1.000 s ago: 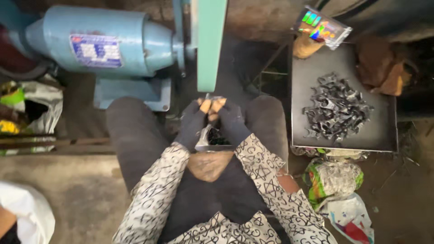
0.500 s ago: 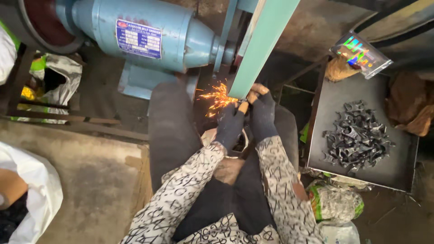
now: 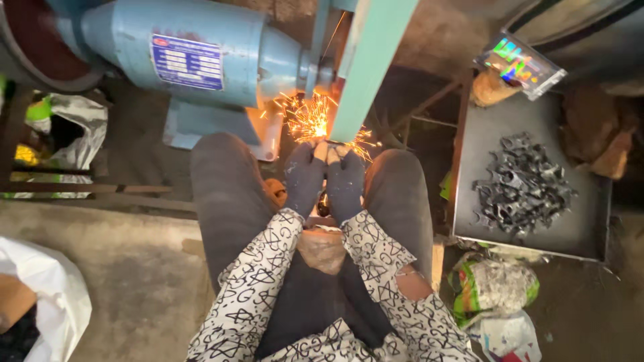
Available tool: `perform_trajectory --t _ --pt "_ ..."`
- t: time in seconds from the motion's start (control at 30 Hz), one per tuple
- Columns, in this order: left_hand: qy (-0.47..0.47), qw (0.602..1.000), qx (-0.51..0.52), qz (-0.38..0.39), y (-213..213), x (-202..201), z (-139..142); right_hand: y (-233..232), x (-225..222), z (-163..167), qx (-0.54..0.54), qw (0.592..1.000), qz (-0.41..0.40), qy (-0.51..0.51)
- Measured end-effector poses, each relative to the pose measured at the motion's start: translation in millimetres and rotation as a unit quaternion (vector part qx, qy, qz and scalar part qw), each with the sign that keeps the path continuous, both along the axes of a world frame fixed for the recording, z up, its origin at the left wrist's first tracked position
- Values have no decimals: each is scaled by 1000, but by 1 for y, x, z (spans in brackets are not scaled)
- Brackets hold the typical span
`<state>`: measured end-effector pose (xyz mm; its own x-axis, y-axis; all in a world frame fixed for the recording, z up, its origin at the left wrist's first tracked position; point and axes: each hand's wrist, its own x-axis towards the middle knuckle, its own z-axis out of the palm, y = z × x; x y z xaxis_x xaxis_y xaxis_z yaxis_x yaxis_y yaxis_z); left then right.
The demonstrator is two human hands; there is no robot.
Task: The person sits on the floor and repeatedly presses small metal parts against a moving belt grinder, generating sparks. They handle the parts with gloved hands, repositioning them as needed, and place finished pieces into a nearby metal tray.
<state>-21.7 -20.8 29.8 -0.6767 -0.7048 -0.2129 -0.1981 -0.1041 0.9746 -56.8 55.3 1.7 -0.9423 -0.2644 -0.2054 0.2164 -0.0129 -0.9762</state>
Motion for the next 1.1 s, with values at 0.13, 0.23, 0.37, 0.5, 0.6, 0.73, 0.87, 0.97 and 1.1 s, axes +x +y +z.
perform_trajectory --t 0.13,0.23,0.37,0.5,0.6,0.73,0.87,0.97,1.1 --pt "-19 999 -44 5 -9 6 -4 -13 13 -3 -41 996 -7 81" --pt "69 997 -18 22 -10 9 -12 -16 13 -6 -41 995 1 94" --pt "124 958 259 15 3 8 -29 10 -13 3 -27 996 78 32" --pt "59 967 248 7 10 7 -43 53 -39 20 141 956 199 164" --pt "-56 996 65 -14 14 6 -44 69 -39 21 74 957 274 58" --pt "89 978 188 -20 29 2 -33 71 -34 10 -46 961 231 -143" --pt "65 985 146 -61 43 -8 -18 72 -39 0 -27 986 160 -39" --pt "35 999 -1 -34 46 -14 -11 74 -45 -9 2 987 152 -45" --pt "69 989 104 -78 37 -11 -13 71 -40 -23 -93 981 157 -64"
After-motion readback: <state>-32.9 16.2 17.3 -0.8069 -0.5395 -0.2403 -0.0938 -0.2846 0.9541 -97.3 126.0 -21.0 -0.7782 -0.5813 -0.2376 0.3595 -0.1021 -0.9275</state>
